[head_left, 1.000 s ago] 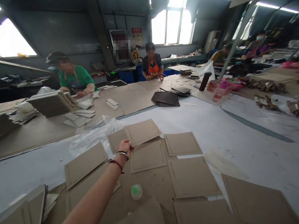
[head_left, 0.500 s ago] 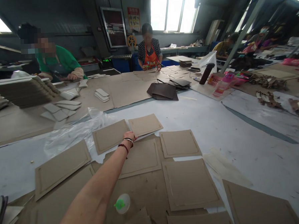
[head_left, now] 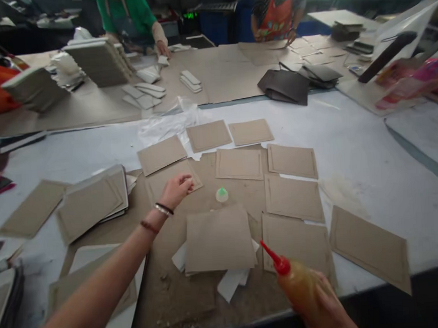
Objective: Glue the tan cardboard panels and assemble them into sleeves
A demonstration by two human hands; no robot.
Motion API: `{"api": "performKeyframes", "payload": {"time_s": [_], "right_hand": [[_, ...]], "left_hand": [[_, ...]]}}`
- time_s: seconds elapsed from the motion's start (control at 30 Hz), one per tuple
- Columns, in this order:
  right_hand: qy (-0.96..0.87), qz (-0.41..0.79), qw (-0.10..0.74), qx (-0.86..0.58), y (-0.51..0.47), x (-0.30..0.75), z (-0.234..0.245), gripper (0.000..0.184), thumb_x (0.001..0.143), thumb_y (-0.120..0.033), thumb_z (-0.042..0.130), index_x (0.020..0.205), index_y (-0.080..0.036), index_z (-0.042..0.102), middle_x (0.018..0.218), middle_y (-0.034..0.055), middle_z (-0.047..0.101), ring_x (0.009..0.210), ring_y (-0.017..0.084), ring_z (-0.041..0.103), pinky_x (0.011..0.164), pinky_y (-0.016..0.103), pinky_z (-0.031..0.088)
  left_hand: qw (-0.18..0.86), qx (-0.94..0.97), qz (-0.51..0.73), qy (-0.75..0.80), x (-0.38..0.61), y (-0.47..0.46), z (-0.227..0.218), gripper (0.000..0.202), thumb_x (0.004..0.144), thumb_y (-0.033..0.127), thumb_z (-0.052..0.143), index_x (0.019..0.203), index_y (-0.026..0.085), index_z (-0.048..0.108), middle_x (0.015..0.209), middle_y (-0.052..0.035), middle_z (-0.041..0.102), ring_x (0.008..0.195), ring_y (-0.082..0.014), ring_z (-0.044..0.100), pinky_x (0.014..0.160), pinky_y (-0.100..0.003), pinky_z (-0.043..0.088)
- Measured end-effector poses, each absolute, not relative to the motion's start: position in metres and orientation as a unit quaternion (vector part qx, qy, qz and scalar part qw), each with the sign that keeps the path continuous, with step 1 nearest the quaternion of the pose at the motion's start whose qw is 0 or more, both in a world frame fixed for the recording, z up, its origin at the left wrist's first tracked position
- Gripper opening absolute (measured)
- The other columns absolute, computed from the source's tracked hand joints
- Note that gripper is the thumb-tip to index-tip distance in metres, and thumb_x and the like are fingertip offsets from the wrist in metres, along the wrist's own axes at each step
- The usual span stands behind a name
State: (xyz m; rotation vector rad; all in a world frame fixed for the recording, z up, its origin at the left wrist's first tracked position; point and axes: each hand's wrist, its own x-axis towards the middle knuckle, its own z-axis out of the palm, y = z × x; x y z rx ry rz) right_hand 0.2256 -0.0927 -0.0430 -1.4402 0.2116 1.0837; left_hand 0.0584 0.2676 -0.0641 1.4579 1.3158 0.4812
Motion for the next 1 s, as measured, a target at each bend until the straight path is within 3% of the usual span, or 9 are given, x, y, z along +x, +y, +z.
{"api": "performKeyframes", "payload": {"time_s": [0.2,0.33,0.63,1.0], "right_hand": [[-0.034,0.433,0.561,-0.705,-0.059,0.192,-0.05,0.048,0.059,-0.043,0.074,0.095,-0.022,0.051,0.082,0.0013,0.062,0.07,0.018,0.057,0.059,0.025,0.048],[-0.144,0.373,0.519,-0.755,-0.039,0.172,-0.069,0.048,0.06,-0.047,0.071,0.094,-0.021,0.05,0.082,0.0021,0.059,0.07,0.018,0.056,0.059,0.027,0.048],[-0.358,0.272,0.431,-0.782,0.025,0.148,-0.091,0.039,0.064,-0.044,0.063,0.091,-0.02,0.05,0.088,0.0057,0.057,0.081,0.023,0.055,0.073,0.036,0.046],[-0.481,0.182,0.346,-0.785,0.074,0.146,-0.093,0.031,0.065,-0.042,0.058,0.085,-0.02,0.049,0.083,0.0042,0.053,0.079,0.022,0.051,0.075,0.037,0.042]], "left_hand": [[0.478,0.613,0.123,0.617,-0.063,0.121,-0.099,0.042,0.065,0.046,0.05,0.09,0.013,0.057,0.068,-0.0038,0.062,0.064,-0.019,0.058,0.062,-0.033,0.047],[0.493,0.6,0.142,0.613,-0.066,0.063,-0.131,0.045,0.068,0.045,0.049,0.097,0.01,0.055,0.072,-0.0057,0.062,0.065,-0.0191,0.059,0.065,-0.034,0.048],[0.299,0.731,0.205,0.579,-0.055,0.045,-0.169,0.032,0.078,0.03,0.052,0.107,0.015,0.054,0.09,-0.0075,0.062,0.077,-0.0178,0.061,0.072,-0.032,0.05],[0.178,0.796,0.217,0.536,-0.061,0.038,-0.178,0.027,0.085,0.03,0.048,0.107,0.017,0.055,0.081,-0.0048,0.062,0.067,-0.0144,0.061,0.058,-0.023,0.049]]}}
